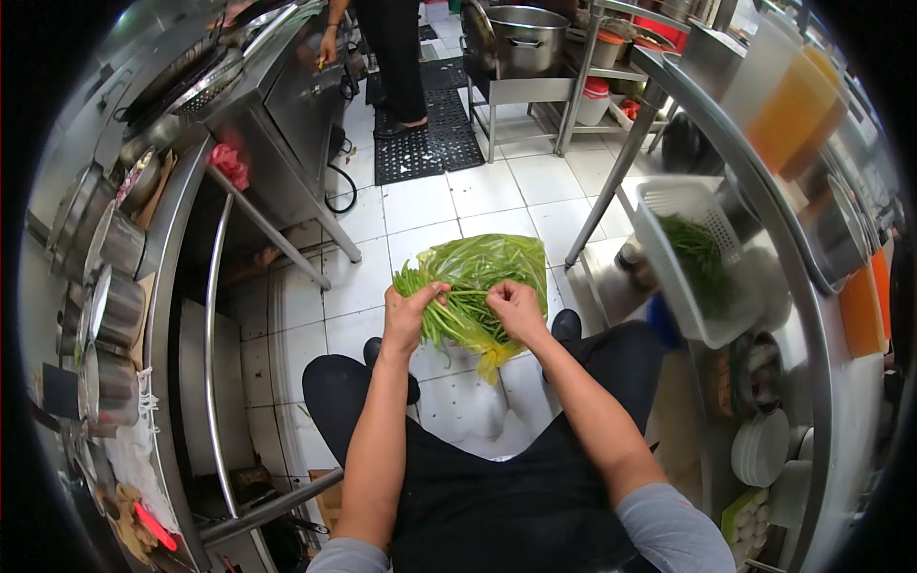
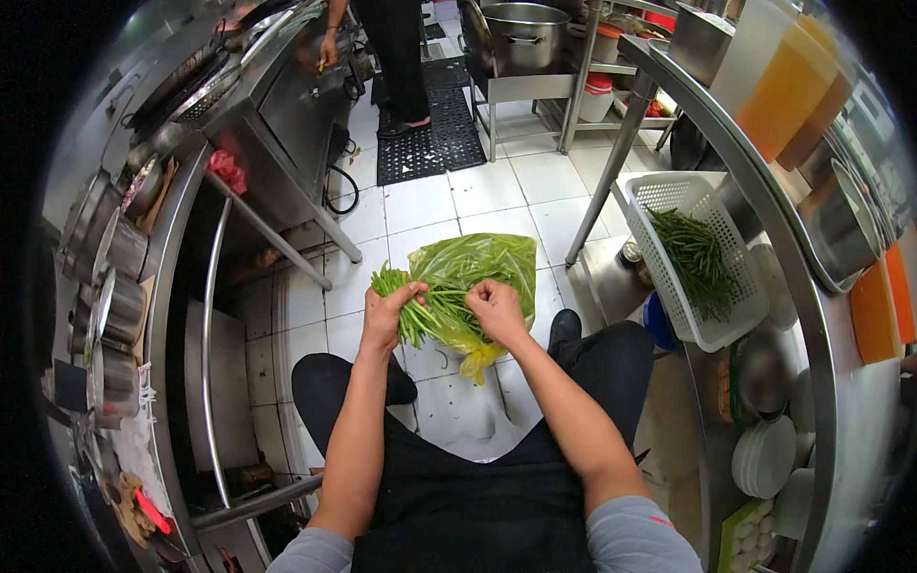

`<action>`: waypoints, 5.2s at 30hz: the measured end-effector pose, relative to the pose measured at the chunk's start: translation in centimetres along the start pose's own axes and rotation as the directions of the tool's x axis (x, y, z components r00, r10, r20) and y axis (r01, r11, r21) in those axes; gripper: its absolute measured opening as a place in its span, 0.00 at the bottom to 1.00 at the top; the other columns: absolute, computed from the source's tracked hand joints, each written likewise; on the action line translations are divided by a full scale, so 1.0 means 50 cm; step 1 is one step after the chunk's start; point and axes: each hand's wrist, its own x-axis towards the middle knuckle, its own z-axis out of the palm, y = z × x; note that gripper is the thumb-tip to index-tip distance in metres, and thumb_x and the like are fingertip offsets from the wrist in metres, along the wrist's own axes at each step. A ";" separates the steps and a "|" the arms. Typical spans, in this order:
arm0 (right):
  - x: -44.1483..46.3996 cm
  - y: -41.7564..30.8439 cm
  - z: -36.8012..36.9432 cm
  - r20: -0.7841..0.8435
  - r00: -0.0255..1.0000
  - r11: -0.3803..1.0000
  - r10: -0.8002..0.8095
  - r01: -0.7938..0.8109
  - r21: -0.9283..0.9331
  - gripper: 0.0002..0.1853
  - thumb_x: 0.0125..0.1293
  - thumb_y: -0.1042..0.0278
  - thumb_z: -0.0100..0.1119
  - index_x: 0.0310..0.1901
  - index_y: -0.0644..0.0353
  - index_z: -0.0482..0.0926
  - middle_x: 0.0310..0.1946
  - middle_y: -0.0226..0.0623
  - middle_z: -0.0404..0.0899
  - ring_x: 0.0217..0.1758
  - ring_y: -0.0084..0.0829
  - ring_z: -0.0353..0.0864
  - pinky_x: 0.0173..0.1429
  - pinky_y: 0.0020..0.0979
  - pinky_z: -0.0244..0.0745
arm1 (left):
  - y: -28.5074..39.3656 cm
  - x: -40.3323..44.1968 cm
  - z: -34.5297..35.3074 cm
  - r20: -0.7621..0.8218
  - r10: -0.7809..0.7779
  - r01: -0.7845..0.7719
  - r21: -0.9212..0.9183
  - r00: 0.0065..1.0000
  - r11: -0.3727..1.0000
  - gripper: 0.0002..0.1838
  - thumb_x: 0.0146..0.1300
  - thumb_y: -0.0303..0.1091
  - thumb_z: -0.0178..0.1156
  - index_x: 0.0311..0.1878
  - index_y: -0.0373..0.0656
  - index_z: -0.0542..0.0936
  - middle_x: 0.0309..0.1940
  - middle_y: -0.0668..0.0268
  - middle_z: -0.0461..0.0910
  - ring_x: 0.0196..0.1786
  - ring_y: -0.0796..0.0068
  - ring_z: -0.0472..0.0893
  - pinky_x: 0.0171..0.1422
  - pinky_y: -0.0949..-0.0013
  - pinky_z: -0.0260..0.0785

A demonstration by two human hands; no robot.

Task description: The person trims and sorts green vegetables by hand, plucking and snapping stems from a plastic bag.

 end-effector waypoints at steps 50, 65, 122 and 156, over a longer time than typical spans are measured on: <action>-0.020 -0.050 -0.021 0.464 0.883 0.941 0.074 -0.215 0.260 0.11 0.68 0.66 0.59 0.40 0.67 0.83 0.34 0.30 0.85 0.32 0.17 0.77 0.38 0.22 0.73 | 0.007 -0.010 0.019 0.134 -0.056 0.075 -0.143 0.989 0.987 0.10 0.63 0.25 0.61 0.46 0.36 0.73 0.33 0.59 0.83 0.30 0.72 0.82 0.35 0.69 0.79; -0.002 0.033 0.018 -0.058 0.920 0.836 -0.386 0.323 -0.443 0.11 0.60 0.61 0.64 0.40 0.57 0.84 0.37 0.44 0.79 0.44 0.47 0.80 0.51 0.45 0.75 | 0.053 -0.004 -0.036 -0.135 0.053 -0.082 -0.216 0.989 0.973 0.06 0.63 0.24 0.60 0.42 0.36 0.76 0.33 0.61 0.82 0.31 0.71 0.82 0.38 0.69 0.78; -0.030 -0.037 -0.008 0.268 0.961 0.998 -0.063 0.067 -0.004 0.10 0.65 0.66 0.62 0.40 0.65 0.83 0.25 0.26 0.80 0.29 0.15 0.73 0.34 0.24 0.71 | -0.007 -0.005 0.002 -0.002 -0.066 0.065 -0.069 0.998 0.995 0.06 0.62 0.28 0.63 0.37 0.34 0.82 0.27 0.62 0.83 0.27 0.74 0.81 0.32 0.70 0.75; -0.004 0.023 0.058 0.132 0.983 0.762 -0.126 0.181 -0.622 0.10 0.57 0.66 0.64 0.37 0.61 0.79 0.38 0.47 0.78 0.46 0.48 0.79 0.50 0.46 0.75 | 0.011 0.012 -0.034 -0.051 0.063 -0.055 0.152 0.997 0.987 0.06 0.63 0.28 0.61 0.34 0.34 0.77 0.25 0.63 0.80 0.26 0.73 0.81 0.35 0.71 0.76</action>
